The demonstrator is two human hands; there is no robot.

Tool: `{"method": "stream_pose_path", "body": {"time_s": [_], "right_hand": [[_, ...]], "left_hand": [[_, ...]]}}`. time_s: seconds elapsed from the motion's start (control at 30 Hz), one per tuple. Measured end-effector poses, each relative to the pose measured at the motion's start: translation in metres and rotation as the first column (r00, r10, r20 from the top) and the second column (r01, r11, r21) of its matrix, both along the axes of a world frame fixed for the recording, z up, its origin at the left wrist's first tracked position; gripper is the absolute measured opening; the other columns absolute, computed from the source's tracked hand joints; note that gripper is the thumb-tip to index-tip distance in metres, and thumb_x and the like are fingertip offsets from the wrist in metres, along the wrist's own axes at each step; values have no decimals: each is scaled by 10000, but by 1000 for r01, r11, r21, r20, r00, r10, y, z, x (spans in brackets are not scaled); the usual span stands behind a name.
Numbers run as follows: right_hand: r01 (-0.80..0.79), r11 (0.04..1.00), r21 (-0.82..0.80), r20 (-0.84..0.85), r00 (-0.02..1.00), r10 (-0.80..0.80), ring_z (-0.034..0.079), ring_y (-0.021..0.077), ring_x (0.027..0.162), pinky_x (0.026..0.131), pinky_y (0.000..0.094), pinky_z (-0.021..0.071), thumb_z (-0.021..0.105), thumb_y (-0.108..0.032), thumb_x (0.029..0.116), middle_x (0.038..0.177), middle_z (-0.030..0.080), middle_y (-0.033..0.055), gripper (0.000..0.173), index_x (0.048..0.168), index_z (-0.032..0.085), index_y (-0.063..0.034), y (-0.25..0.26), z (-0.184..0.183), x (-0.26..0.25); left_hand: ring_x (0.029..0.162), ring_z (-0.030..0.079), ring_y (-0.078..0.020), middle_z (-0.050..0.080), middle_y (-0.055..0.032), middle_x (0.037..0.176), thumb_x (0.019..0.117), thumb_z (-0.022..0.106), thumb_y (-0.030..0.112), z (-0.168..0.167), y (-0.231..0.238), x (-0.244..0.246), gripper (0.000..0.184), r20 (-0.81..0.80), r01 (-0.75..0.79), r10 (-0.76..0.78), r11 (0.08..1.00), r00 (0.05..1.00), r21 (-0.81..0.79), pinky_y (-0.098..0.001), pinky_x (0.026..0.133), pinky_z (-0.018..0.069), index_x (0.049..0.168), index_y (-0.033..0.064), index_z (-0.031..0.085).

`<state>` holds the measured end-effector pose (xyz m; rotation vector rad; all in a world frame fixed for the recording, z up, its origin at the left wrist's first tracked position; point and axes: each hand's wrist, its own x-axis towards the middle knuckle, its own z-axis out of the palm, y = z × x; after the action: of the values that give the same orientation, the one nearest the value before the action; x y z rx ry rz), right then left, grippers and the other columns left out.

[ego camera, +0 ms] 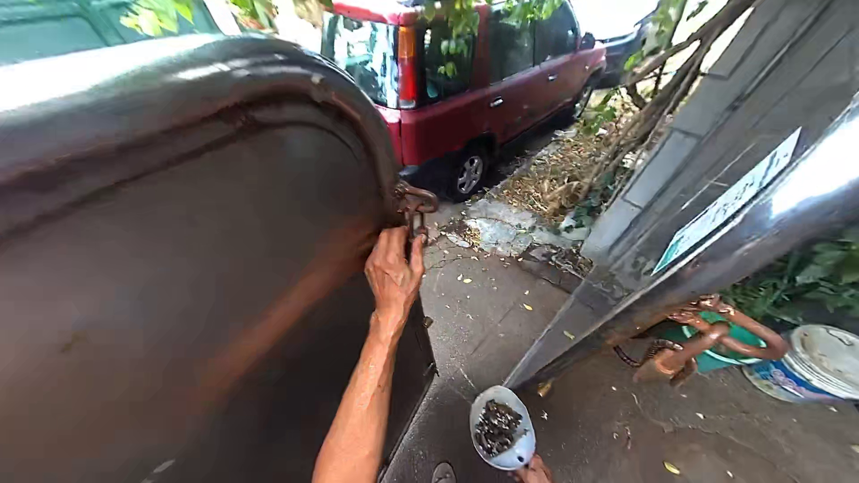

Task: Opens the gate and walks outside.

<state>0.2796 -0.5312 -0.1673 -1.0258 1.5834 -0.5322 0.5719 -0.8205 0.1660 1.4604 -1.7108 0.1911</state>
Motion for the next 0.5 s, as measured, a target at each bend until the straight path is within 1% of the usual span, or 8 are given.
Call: {"method": "stream_pose_path", "body": {"time_s": [0.07,0.13,0.2,0.23,0.3,0.4,0.5], "right_hand": [[58,998,1,88,994,-58,719,202,848,844,400,595,650,-96,966,971,741,149,283,1200,647,65,-30,-13,24],[115,993,28,135,984,-118,714,179,784,787,369,601,643,-86,968,914,743,121,253,1182,652,48,-66,-12,49],[156,987,32,155,975,-159,701,167,738,741,350,591,626,-80,986,878,738,113,226,1170,644,50,-106,-6,70],[177,984,15,164,970,-177,701,165,726,733,345,592,618,-78,990,864,739,112,215,1160,646,50,-127,-3,80],[219,976,-12,191,958,-213,708,173,748,751,350,598,607,-69,989,882,736,123,223,1172,638,54,-170,-2,97],[274,961,-40,223,940,-258,708,183,765,749,350,595,603,-57,998,910,728,144,218,1175,635,67,-236,-4,120],[315,948,-32,244,923,-298,691,177,748,726,341,582,612,-67,1009,909,719,149,220,1179,636,71,-302,-14,144]], "left_hand": [[1008,695,-372,683,-206,1154,1045,586,353,2,-16,23,396,-2,-5,5,1000,1000,13,-562,845,575,1215,2,655],[1008,691,-382,680,-214,1148,1054,562,370,2,-33,46,413,-17,-30,30,999,999,15,-578,847,566,1217,1,650],[1037,686,-398,678,-226,1165,1060,541,381,2,-52,69,434,-35,-61,62,998,997,25,-600,870,556,1224,-6,647],[1046,684,-407,676,-234,1169,1059,539,381,2,-61,81,437,-46,-78,79,997,996,18,-610,873,551,1217,-12,647],[1064,671,-428,666,-250,1177,1057,538,397,1,-79,105,456,-55,-112,112,994,992,11,-631,886,532,1211,-18,642],[1079,650,-455,647,-278,1188,1054,536,409,1,-100,143,488,-55,-137,138,990,989,20,-654,906,506,1229,-37,626],[1115,633,-457,632,-296,1209,1054,517,446,-9,-122,186,532,-53,-168,169,986,984,17,-647,941,485,1245,-42,607]]}}
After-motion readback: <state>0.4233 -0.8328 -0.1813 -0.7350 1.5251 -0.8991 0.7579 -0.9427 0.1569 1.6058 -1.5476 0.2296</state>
